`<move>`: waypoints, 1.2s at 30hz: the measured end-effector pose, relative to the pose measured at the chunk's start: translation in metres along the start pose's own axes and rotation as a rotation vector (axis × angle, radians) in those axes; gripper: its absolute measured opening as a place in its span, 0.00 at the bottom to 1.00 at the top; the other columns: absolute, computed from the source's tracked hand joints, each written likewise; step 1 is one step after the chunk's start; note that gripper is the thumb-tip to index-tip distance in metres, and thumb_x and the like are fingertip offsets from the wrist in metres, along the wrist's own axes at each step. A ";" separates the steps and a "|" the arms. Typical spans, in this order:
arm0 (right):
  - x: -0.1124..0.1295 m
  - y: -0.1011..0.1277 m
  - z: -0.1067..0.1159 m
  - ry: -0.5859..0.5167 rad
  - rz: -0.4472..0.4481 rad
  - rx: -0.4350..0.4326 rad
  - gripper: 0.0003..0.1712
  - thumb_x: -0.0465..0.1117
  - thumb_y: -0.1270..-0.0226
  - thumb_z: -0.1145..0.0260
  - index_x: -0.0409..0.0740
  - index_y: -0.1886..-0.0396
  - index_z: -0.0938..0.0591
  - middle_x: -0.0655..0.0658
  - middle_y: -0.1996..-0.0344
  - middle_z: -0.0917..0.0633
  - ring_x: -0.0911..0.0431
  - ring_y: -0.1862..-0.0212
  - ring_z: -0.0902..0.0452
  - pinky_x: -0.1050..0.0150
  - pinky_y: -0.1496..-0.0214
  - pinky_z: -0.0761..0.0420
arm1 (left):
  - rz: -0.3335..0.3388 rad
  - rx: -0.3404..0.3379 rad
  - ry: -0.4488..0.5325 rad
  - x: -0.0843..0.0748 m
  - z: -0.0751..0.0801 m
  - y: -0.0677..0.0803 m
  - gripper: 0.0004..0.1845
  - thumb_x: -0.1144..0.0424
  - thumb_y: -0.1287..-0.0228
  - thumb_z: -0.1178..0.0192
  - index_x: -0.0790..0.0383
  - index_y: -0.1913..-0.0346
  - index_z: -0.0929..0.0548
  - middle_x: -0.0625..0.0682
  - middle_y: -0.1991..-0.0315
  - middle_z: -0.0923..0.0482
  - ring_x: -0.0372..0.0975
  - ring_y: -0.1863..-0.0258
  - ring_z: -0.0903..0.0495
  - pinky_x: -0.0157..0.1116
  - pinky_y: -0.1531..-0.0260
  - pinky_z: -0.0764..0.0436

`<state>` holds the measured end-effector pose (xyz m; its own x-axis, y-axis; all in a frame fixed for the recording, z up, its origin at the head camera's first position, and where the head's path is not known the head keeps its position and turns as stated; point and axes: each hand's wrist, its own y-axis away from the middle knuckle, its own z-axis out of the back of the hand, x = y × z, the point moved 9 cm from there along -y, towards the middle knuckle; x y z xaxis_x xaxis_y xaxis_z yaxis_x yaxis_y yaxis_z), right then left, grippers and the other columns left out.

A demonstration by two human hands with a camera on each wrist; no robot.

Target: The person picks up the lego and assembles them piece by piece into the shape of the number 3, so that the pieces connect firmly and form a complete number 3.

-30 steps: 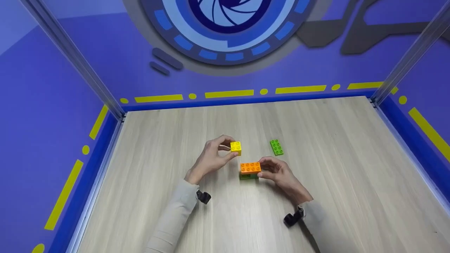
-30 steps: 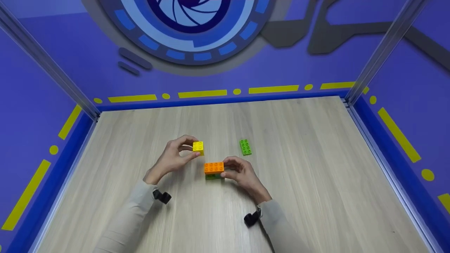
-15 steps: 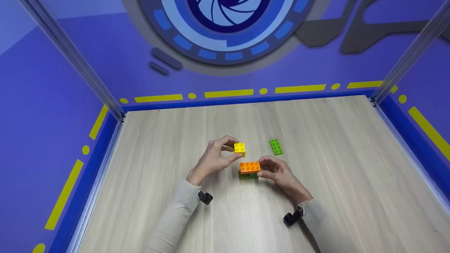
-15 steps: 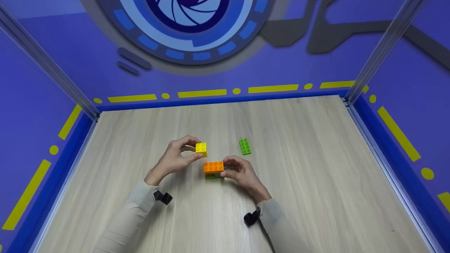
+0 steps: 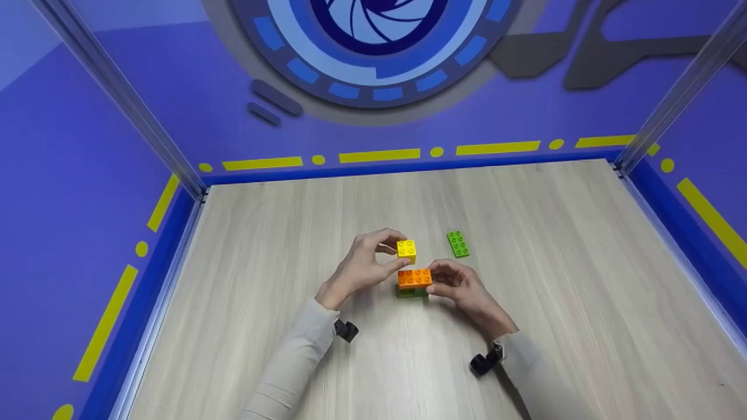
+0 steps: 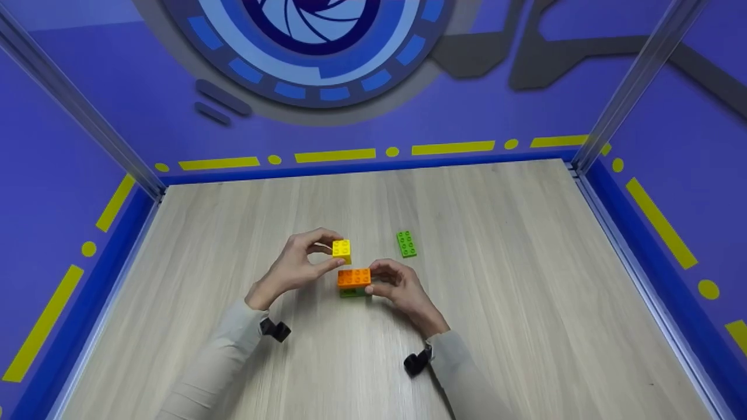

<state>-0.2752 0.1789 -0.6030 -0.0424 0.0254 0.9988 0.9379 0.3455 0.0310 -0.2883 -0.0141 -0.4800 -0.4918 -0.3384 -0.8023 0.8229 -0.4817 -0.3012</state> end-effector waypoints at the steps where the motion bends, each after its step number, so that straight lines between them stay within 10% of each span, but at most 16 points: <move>1: 0.000 0.000 0.000 0.002 0.002 -0.001 0.26 0.30 0.36 0.22 0.31 0.40 0.19 0.46 0.47 0.13 0.54 0.44 0.16 0.65 0.36 0.16 | -0.001 0.003 0.000 -0.001 -0.001 0.000 0.17 0.61 0.30 0.26 0.58 0.42 0.15 0.50 0.48 0.12 0.39 0.49 0.13 0.35 0.44 0.12; 36: 0.005 0.001 -0.004 -0.010 0.030 0.042 0.25 0.32 0.36 0.22 0.31 0.41 0.19 0.39 0.44 0.13 0.51 0.41 0.17 0.63 0.36 0.16 | -0.006 0.084 0.037 -0.001 -0.031 -0.001 0.18 0.62 0.30 0.26 0.59 0.41 0.16 0.50 0.47 0.13 0.40 0.49 0.12 0.33 0.43 0.13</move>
<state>-0.2727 0.1759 -0.5977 -0.0180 0.0454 0.9988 0.9235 0.3837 -0.0008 -0.2796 0.0117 -0.4956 -0.4840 -0.3057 -0.8199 0.7925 -0.5504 -0.2626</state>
